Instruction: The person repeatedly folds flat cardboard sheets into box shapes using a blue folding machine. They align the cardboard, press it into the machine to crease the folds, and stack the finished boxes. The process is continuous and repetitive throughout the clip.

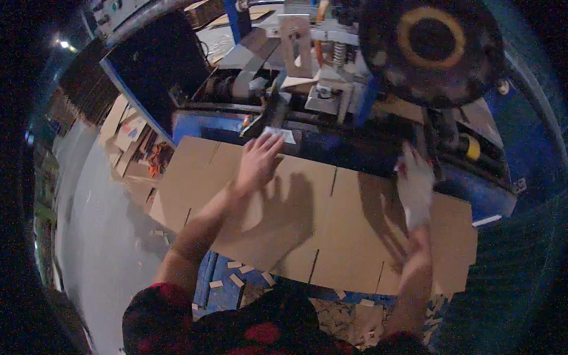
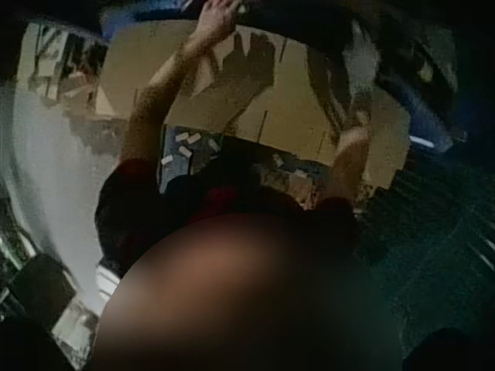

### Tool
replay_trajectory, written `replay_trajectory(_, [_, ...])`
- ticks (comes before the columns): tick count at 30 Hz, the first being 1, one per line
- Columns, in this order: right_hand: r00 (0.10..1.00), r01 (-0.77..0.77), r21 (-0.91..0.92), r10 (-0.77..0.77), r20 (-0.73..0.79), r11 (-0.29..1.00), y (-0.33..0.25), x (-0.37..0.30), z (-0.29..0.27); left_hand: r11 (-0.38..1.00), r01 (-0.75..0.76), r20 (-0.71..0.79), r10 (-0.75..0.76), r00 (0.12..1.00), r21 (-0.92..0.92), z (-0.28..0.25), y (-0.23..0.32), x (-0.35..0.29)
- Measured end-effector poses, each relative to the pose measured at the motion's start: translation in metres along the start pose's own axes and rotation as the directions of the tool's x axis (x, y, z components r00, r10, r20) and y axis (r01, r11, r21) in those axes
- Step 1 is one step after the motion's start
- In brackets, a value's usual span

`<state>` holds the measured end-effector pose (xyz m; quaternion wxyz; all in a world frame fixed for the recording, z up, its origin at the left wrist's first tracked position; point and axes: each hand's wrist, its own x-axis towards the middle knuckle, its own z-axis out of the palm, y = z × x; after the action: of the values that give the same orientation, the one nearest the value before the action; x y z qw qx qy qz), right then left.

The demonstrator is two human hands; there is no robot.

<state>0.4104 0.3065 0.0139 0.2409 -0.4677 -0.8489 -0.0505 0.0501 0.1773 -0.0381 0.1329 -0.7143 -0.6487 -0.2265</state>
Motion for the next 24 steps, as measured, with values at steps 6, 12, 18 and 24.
replay_trajectory(6, [0.939, -0.3, -0.303, 0.336, 0.072, 0.904, 0.011, -0.199, -0.07, 0.426, 0.752, -0.094, -0.838, 0.538, 0.503, -0.12, -0.093, -0.199])
replay_trajectory(12, [0.861, -0.369, -0.447, 0.481, 0.165, 0.814, -0.003, -0.296, -0.114, 0.456, 0.852, 0.27, -0.88, 0.39, 0.256, -0.155, -0.127, -0.28])
replay_trajectory(18, [0.229, -0.887, 0.284, 0.88, -0.415, 0.364, 0.01, -0.373, -0.103, 0.537, 0.782, 0.147, -0.842, 0.519, 0.316, -0.155, -0.142, -0.291])
replay_trajectory(24, [0.191, -0.377, 0.92, 0.981, -0.033, 0.104, -0.006, -0.365, -0.124, 0.394, 0.851, -0.015, -0.905, 0.425, 0.348, -0.164, -0.148, -0.287])
